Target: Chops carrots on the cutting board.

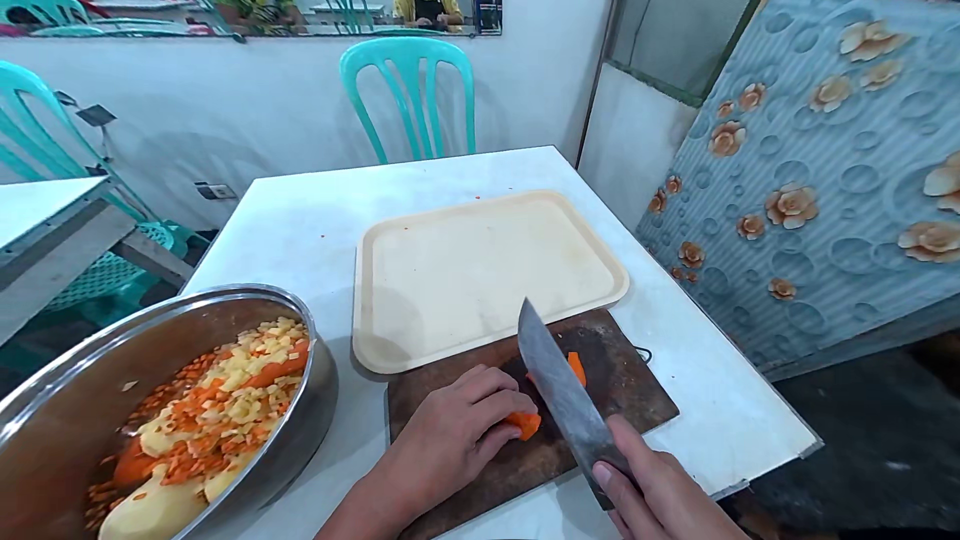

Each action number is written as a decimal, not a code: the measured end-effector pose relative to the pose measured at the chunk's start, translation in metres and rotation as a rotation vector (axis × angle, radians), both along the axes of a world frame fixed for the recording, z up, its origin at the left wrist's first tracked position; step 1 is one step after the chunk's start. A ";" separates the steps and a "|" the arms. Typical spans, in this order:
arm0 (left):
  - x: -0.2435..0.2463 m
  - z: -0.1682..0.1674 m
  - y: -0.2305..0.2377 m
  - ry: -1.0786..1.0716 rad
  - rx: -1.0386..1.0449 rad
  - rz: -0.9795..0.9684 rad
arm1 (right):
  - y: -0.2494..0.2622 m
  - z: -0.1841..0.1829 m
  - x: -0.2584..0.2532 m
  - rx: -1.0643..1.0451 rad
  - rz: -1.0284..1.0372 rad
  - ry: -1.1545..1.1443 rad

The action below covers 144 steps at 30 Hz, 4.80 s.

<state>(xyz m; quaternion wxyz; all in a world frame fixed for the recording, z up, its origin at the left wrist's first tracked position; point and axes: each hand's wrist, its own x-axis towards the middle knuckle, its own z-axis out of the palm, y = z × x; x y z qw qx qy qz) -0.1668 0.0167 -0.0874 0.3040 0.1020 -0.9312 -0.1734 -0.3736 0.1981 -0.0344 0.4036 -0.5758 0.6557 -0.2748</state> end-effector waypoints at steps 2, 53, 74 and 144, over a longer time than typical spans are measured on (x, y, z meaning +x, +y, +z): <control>0.004 0.005 -0.001 -0.040 0.031 -0.001 | 0.002 0.000 -0.004 -0.032 -0.034 -0.018; 0.001 0.006 0.016 -0.010 -0.184 0.064 | -0.009 0.039 0.013 0.304 0.181 0.419; -0.003 0.012 0.026 -0.036 -0.189 0.109 | -0.005 0.047 0.039 0.220 0.269 0.762; -0.006 0.059 0.009 -0.233 0.087 0.115 | -0.021 0.029 -0.013 0.444 0.279 0.254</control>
